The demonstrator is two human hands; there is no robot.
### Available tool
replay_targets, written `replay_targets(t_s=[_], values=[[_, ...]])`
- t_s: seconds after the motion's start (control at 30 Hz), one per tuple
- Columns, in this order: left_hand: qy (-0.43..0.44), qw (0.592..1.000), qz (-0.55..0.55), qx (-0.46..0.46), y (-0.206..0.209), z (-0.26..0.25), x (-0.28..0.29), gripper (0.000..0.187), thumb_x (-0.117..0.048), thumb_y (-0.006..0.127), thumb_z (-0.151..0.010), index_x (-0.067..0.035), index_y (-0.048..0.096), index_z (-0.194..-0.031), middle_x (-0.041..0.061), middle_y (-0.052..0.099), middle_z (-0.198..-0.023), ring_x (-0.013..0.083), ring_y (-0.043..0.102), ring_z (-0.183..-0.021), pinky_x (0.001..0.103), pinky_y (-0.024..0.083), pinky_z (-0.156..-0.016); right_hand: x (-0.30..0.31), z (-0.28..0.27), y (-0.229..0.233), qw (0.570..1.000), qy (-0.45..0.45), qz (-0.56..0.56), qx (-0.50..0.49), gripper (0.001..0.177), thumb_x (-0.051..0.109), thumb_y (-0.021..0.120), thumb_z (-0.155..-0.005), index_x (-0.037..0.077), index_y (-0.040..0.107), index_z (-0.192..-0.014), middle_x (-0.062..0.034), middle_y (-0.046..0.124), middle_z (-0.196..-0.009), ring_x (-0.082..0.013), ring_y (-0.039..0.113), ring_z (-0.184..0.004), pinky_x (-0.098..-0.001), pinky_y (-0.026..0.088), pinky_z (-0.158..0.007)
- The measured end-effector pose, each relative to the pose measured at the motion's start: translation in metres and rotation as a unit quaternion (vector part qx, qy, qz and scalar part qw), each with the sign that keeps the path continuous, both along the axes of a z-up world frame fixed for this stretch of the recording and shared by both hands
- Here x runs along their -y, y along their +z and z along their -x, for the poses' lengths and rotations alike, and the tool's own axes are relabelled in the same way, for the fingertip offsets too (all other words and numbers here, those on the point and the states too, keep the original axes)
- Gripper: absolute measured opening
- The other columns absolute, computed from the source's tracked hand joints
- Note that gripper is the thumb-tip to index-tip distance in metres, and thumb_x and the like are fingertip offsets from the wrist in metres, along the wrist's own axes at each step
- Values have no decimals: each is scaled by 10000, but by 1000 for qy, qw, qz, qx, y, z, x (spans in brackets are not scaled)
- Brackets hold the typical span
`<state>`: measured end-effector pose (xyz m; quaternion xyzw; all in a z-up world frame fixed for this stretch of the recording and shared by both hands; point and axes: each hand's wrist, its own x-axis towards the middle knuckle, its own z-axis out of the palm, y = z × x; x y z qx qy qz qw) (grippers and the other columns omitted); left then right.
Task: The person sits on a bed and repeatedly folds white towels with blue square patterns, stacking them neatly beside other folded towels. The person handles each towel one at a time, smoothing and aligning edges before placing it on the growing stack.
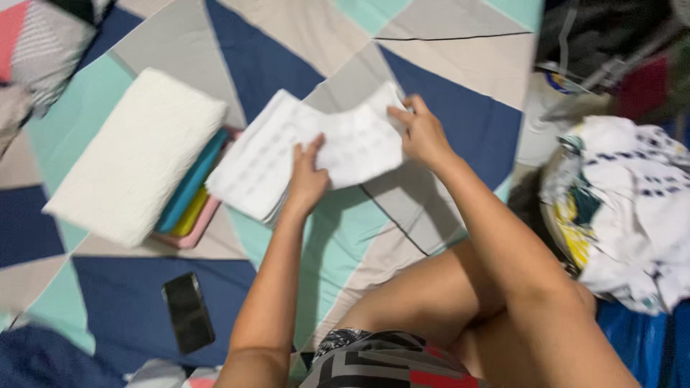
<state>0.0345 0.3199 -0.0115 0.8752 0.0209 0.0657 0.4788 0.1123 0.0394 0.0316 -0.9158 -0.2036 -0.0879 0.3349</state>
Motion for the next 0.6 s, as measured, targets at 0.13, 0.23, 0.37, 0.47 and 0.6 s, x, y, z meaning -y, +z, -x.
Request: replay_targets(t_s=[0.13, 0.23, 0.37, 0.47, 0.6], values=[[106, 990, -55, 69, 42, 48, -66, 851, 34, 575, -725, -73, 423, -1556, 305, 356, -1522, 452, 369, -1448, 422, 321, -1213, -82, -21, 39, 995, 86, -7, 45, 572, -98, 609, -801, 155, 714, -1303, -132, 592, -1310, -349, 650, -1074, -424, 520, -920], [180, 983, -35, 32, 47, 71, -95, 862, 12, 600, -749, -39, 342, -1570, 310, 280, -1536, 452, 363, -1421, 421, 335, -1170, -133, -33, 46, 989, 135, -37, 40, 528, -66, 647, -837, 168, 703, -1307, -125, 596, -1312, -331, 654, -1055, -406, 526, -902], [224, 974, -36, 4, 29, 76, -118, 872, -3, 616, -744, -16, 329, -1567, 299, 269, -1539, 460, 361, -1424, 430, 340, -1172, -177, -48, 30, 984, 171, -34, 44, 480, -34, 665, -878, 188, 725, -1299, -104, 626, -1288, -325, 653, -1060, -390, 523, -903], [249, 967, -40, -43, 10, 74, -123, 855, -23, 634, -724, 9, 349, -1531, 313, 223, -1546, 468, 345, -1405, 430, 331, -1174, -195, -59, -1, 986, 158, -9, -55, 398, 60, 685, -933, 209, 704, -1302, -104, 632, -1268, -318, 641, -1082, -385, 510, -924], [284, 945, -115, -113, 3, 71, -116, 780, -69, 680, -772, -14, 402, -1499, 309, 136, -1589, 492, 229, -1427, 510, 266, -1156, -204, -64, -50, 991, 121, 7, 49, 369, 94, 634, -979, 179, 679, -1334, -170, 557, -1420, -389, 547, -1239, -437, 455, -1038]])
